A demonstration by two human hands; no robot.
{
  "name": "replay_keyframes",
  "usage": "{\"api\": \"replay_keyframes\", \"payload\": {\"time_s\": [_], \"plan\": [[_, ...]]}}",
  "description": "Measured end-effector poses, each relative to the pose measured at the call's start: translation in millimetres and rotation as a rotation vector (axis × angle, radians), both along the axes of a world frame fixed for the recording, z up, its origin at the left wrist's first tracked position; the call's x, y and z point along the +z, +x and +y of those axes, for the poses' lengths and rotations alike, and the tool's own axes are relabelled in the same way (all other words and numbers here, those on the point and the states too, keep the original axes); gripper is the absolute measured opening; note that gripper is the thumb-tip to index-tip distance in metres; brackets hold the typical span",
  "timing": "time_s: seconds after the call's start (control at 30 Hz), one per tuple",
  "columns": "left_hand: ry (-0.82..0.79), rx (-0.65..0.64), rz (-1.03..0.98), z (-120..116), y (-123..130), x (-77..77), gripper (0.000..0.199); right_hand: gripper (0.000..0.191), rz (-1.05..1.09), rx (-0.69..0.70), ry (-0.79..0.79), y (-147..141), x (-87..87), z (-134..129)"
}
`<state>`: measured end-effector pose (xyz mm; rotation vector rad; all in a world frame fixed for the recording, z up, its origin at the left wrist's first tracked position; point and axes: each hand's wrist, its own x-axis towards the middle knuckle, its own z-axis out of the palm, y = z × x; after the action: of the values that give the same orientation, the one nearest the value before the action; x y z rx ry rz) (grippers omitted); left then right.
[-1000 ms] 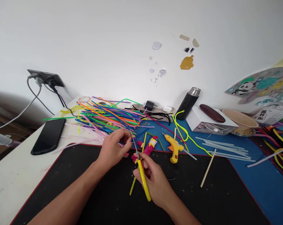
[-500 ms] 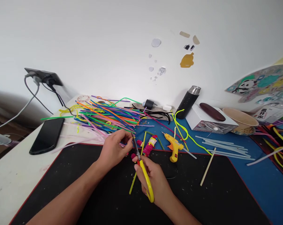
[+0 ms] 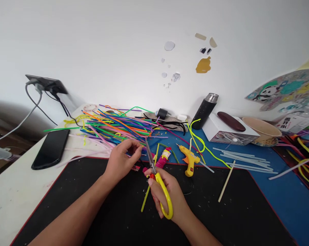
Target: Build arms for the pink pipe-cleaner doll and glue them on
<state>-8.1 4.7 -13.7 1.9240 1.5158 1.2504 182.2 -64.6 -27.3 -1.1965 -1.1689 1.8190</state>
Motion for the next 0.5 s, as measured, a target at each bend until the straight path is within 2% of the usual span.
{"api": "replay_keyframes", "payload": {"time_s": [0.13, 0.27, 0.37, 0.5], "plan": [[-0.069, -0.042, 0.100, 7.1, -3.7, -9.3, 0.017, 0.069, 0.058, -0.075, 0.089, 7.5, 4.9, 3.6], [-0.080, -0.109, 0.222, 11.6, -5.0, -20.1, 0.019, 0.069, 0.043, -0.161, 0.107, 17.5, 8.7, 11.6], [-0.078, -0.118, 0.302, 13.0, -5.6, -23.0, 0.020, 0.070, -0.043, -0.151, 0.093, 32.9, 9.7, 16.1], [-0.045, -0.151, 0.394, 14.0, -5.7, -24.2, 0.019, 0.069, -0.265, -0.113, 0.082, 62.7, 12.7, 16.3]]}}
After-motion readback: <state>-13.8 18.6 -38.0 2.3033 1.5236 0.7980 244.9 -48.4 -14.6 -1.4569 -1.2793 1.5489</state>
